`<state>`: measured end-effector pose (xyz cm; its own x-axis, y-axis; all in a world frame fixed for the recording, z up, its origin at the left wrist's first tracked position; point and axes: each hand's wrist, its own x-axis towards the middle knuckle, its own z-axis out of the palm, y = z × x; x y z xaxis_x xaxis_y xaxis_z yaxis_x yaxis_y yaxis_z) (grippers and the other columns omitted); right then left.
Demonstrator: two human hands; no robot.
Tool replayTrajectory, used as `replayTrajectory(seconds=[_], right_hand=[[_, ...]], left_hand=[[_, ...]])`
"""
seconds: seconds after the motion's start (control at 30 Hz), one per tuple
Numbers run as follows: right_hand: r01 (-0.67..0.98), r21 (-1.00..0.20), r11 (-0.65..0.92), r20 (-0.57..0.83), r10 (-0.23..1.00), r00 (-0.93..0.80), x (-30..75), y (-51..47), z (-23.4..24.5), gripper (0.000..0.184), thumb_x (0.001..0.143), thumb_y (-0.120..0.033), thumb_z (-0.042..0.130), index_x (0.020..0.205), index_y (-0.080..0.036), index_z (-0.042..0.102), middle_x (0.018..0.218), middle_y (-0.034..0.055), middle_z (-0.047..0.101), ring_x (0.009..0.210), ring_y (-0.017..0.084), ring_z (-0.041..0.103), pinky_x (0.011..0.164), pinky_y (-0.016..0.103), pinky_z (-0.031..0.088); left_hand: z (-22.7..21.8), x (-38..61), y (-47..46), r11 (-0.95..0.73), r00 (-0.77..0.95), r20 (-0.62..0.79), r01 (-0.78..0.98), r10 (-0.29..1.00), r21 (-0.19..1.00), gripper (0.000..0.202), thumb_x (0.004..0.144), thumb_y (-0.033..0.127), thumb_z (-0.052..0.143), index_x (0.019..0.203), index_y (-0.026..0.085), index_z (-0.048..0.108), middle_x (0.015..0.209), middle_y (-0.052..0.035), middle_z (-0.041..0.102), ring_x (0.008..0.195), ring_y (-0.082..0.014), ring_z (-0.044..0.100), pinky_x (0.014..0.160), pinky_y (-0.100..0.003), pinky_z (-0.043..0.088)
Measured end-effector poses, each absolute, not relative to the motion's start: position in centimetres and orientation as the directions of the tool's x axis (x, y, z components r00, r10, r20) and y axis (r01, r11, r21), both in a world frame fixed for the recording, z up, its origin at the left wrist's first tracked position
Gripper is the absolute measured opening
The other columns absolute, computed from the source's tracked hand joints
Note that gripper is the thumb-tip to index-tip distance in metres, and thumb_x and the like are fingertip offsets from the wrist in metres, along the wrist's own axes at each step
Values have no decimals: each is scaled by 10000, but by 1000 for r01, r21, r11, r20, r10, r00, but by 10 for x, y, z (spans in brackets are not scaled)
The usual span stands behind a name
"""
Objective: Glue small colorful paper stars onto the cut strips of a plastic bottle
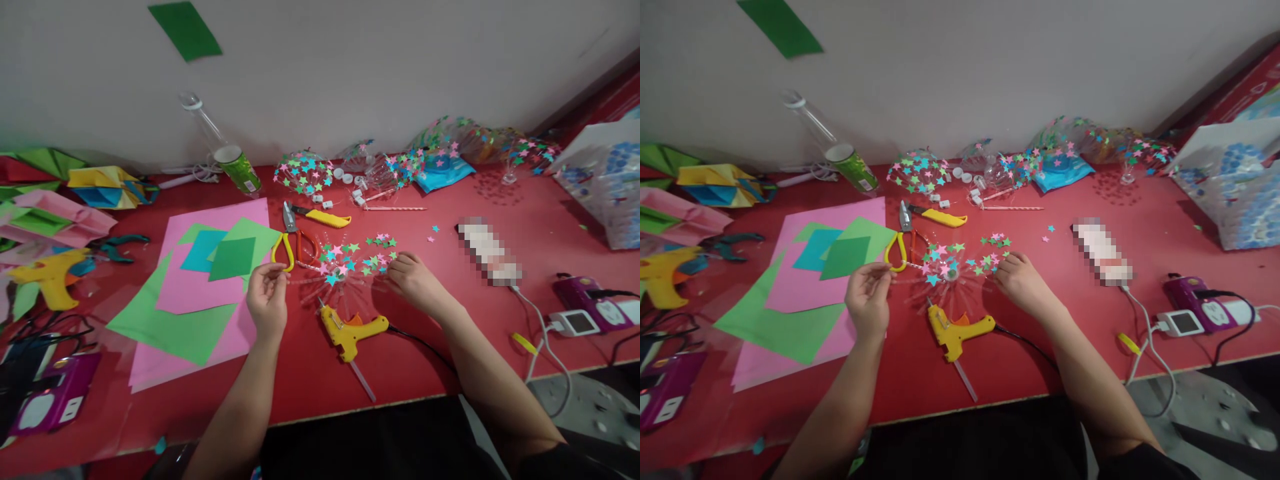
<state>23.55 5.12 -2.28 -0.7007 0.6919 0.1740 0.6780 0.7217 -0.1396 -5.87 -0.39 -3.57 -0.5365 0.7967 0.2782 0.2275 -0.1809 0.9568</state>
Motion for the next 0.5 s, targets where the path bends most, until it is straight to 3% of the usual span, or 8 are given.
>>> replayTrajectory(seconds=[0.13,0.2,0.3,0.37,0.5], right_hand=[[790,-258,557,302,823,-482,243,58,-21,241,940,-224,489,735,-203,613,766,70,653,777,220,528,845,391,396],[772,-423,475,345,872,-347,248,58,-15,204,925,-242,512,744,-209,599,790,60,661,788,218,548,812,380,408],[582,-737,344,279,939,-201,248,51,1,163,913,-290,535,777,-222,594,801,20,650,790,190,589,762,329,444],[464,-837,292,210,952,-221,241,40,18,153,911,-310,541,798,-224,598,811,7,640,801,176,601,766,312,454],[370,-842,392,230,882,-411,218,11,49,165,926,-265,547,789,-215,624,816,18,642,812,161,597,796,313,450]], left_hand=[[-30,-57,-4,-206,-544,293,215,787,955,188,788,212,654,959,170,589,899,-41,642,734,-118,627,650,-241,525],[-21,-55,-7,-234,-550,299,187,780,954,225,782,199,668,987,172,579,888,-34,643,687,-103,606,612,-225,509],[2,-49,-20,-263,-488,313,170,815,950,171,811,196,655,972,171,605,833,-16,641,611,-84,561,535,-197,463],[23,-41,-33,-234,-347,293,202,891,951,94,863,208,607,946,173,636,773,-3,632,573,-79,543,509,-192,440],[54,-17,-57,-202,106,174,367,979,908,116,893,206,570,939,191,675,818,-18,648,681,-104,582,591,-212,462]])
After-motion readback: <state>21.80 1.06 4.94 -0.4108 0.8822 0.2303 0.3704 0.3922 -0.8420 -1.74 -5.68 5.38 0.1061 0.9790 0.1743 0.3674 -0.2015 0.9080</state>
